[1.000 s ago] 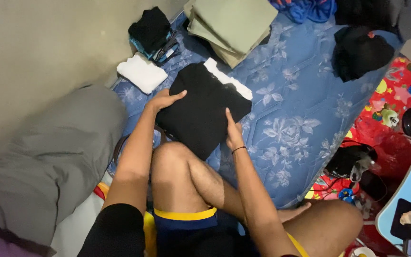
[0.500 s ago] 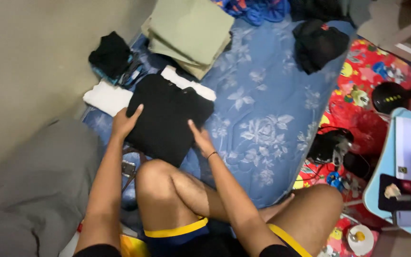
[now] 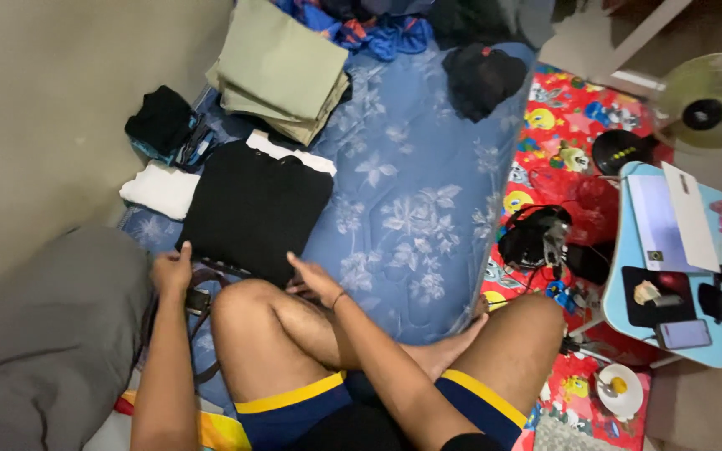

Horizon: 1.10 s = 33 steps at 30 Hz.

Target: Folding various items of clothing including trousers and a hoodie on a bed.

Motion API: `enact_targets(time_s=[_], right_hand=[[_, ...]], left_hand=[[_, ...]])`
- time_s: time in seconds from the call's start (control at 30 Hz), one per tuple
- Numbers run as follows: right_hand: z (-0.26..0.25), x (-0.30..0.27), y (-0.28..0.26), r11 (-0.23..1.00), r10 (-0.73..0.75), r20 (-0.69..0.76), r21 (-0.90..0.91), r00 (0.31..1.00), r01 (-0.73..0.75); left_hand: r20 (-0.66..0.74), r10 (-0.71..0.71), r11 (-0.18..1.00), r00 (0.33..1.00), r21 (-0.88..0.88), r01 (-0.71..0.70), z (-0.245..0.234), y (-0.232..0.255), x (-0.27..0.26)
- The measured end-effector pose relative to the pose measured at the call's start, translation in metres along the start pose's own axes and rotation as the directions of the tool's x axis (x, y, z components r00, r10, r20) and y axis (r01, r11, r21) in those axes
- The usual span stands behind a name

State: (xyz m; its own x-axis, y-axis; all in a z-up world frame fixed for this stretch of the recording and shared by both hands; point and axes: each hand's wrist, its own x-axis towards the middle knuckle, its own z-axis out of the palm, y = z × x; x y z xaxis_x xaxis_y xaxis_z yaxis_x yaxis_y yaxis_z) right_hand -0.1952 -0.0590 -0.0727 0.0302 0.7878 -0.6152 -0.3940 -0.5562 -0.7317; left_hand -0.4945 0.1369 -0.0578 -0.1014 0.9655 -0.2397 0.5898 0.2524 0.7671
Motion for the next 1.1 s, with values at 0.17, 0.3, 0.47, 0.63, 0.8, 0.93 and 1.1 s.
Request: enact_targets(time_s=[0.17,0.3,0.47,0.63,0.8,0.93,1.1], right_hand=[[-0.037,-0.031,0.033,0.975,-0.202,0.106,-0.071,0.974,0.21],[-0.089,-0.064,0.028,0.952,-0.305,0.01,0.025,0.952,0.304],[-0.144,-0.092,0.026,0.823,-0.466,-0.294,0.203,0.835,0.53],[-0.163,-0.147,0.037,0.781,-0.478,-0.39,0.222,0.787,0.584],[-0.179,-0.181,0.057,0.759,-0.472,-0.465,0.219,0.749,0.614],[-0.188,-0.203,0.063,0.737,-0.492,-0.474,0.22,0.73,0.639],[-0.203,-0.215,0.064,0.721,-0.501,-0.515,0.196,0.695,0.665]], left_hand=[[-0.281,0.619,0.77,0.734,0.403,-0.495,0.007,0.117,-0.143],[-0.032,0.534,0.845,0.845,-0.031,-0.535,0.044,0.165,-0.229],[0.364,0.674,0.733,0.643,-0.217,-0.645,0.133,0.161,-0.263],[0.511,0.676,0.718,0.53,-0.299,-0.628,0.213,0.135,-0.294],[0.709,0.497,0.844,0.501,-0.261,-0.468,0.22,0.139,-0.341],[0.639,0.617,0.77,0.459,-0.371,-0.519,0.228,0.139,-0.346],[0.624,0.568,0.823,0.537,-0.403,-0.401,0.231,0.154,-0.343]])
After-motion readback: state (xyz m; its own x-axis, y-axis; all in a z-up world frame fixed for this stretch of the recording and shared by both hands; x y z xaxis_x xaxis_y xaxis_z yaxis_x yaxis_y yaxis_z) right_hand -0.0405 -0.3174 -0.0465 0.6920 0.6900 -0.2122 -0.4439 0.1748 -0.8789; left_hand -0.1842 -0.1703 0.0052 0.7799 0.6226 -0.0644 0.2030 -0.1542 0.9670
